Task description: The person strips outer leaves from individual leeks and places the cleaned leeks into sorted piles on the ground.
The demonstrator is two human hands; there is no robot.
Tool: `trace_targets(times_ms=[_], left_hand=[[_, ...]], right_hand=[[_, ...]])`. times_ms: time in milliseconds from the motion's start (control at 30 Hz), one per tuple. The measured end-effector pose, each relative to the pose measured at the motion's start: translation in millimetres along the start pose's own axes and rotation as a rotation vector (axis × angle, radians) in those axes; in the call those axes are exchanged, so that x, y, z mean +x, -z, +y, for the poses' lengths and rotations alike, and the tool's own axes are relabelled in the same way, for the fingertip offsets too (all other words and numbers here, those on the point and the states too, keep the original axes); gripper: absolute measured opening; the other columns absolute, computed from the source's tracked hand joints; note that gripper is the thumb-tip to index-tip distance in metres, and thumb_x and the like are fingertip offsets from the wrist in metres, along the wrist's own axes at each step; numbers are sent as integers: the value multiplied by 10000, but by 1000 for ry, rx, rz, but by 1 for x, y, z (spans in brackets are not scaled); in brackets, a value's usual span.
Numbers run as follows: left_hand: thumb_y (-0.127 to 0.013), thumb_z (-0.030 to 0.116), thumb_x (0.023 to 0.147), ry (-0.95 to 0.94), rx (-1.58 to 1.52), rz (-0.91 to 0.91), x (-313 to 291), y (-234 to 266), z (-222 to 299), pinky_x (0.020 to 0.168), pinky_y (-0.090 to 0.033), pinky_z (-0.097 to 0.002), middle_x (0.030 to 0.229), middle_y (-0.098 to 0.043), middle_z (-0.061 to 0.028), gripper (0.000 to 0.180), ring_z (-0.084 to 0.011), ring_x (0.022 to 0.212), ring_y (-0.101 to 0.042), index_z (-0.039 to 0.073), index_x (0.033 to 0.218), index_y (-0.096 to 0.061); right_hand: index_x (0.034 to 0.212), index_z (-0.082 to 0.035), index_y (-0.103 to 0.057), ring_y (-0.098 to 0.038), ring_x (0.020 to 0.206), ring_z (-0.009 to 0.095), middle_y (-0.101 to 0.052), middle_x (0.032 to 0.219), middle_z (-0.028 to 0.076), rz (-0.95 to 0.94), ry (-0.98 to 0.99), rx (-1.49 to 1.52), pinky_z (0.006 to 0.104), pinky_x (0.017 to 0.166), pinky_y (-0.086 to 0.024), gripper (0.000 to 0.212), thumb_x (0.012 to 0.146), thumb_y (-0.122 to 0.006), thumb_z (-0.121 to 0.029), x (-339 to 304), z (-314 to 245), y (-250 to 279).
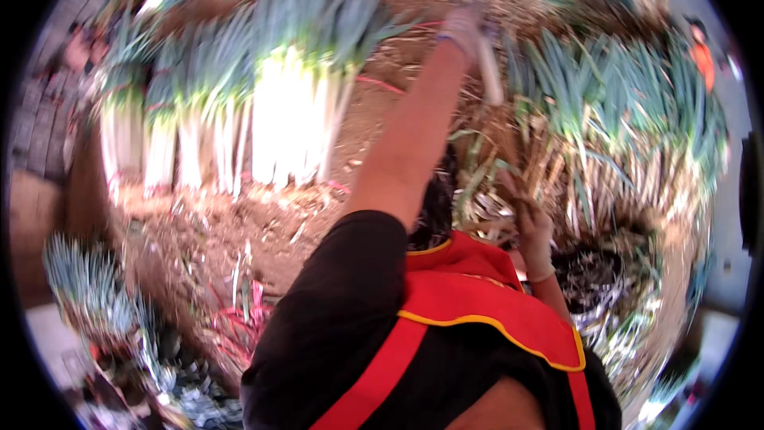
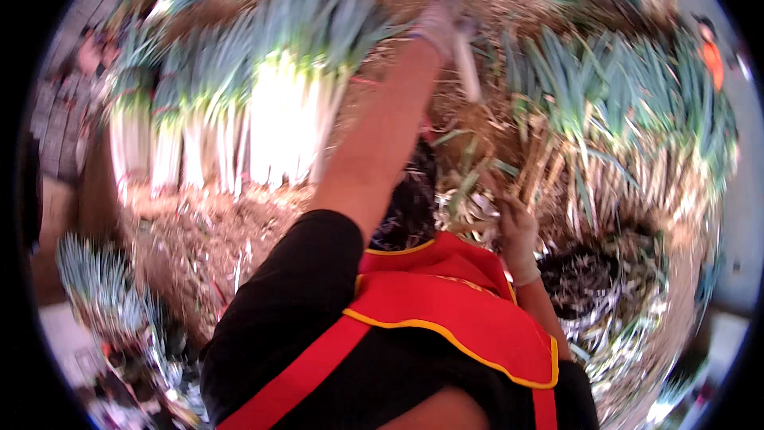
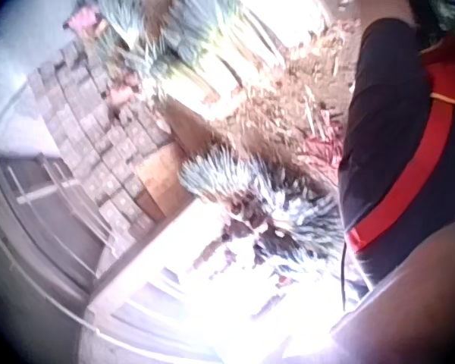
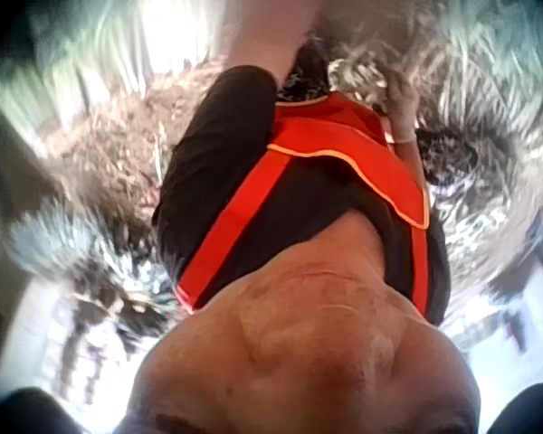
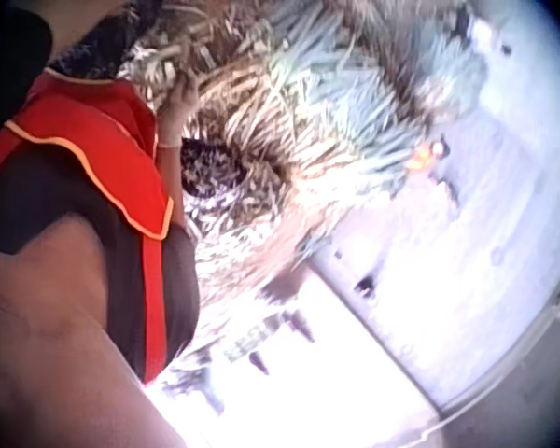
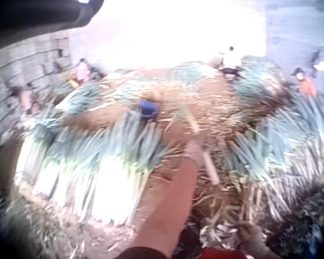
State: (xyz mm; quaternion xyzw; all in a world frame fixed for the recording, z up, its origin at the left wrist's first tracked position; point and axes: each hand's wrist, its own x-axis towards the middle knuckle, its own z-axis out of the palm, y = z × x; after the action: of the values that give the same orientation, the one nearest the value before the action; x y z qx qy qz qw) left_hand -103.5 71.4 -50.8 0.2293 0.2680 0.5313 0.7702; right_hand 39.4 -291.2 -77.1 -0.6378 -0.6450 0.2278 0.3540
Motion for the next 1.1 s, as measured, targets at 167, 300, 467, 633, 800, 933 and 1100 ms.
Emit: trace_targets(times_ms=[167, 300, 467, 633, 800, 933, 1100], left_hand=[[-583, 235, 921, -192, 178, 39, -17, -21, 35, 448, -480, -305, 705, -552, -57, 256, -172, 497, -514, 65, 1106, -535], [-607, 260, 904, -422, 591, 116, -16, 31, 89, 459, -463, -318, 690, -584, -51, 380, -151, 506, -522, 37, 1203, -540], [-631, 313, 885, -563, 1110, 438, -70, 150, 152, 529, -460, -311, 757, -633, -60, 527, -135, 564, -533, 25, 1308, -507], [-648, 222, 852, -363, 1020, 663, -129, 280, 146, 759, -502, -348, 1035, -660, -171, 527, -209, 825, -636, 18, 1315, -503], [-650, 229, 862, -259, 1125, 814, -164, 449, 104, 451, -468, -305, 889, -653, -103, 591, -152, 634, -575, 97, 1400, -443], [-673, 210, 855, -207, 1244, 767, -167, 476, 107, 554, -485, -312, 967, -662, -122, 588, -174, 716, -596, 106, 1391, -454], [-714, 240, 803, -237, 1418, 964, -180, 486, 142, 820, -505, -347, 957, -650, -187, 457, -289, 875, -627, 91, 1219, -596]], right_hand=[[932, -18, -662, -595, 646, 204, -622, 783, 104, -242, 348, -787, 316, 569, -453, 150, 874, -561, -112, -56, 167, -2], [851, 6, -679, -563, 548, 184, -572, 601, 86, -328, -429, -232, 344, 531, -429, 267, 885, -564, -232, -75, 207, -30], [812, -14, -632, -603, 739, 383, -614, 803, 191, -471, 122, -527, 461, 639, -473, 187, 885, -527, -150, -68, 194, -37], [841, -25, -684, -606, 761, 343, -608, 768, 187, -497, -216, -410, 433, 648, -470, 217, 845, -597, -224, -75, 195, -45], [805, 17, -671, -594, 607, 339, -605, 656, 196, -429, -91, -336, 417, 571, -449, 312, 867, -581, -275, -67, 185, -48], [819, 16, -673, -597, 635, 329, -612, 669, 184, -497, -428, -182, 402, 560, -443, 284, 861, -583, -250, -58, 167, -48], [927, -11, -682, -618, 689, 327, -663, 784, 178, -615, 171, -699, 409, 610, -459, 291, 937, -498, -236, -79, 222, -47]])
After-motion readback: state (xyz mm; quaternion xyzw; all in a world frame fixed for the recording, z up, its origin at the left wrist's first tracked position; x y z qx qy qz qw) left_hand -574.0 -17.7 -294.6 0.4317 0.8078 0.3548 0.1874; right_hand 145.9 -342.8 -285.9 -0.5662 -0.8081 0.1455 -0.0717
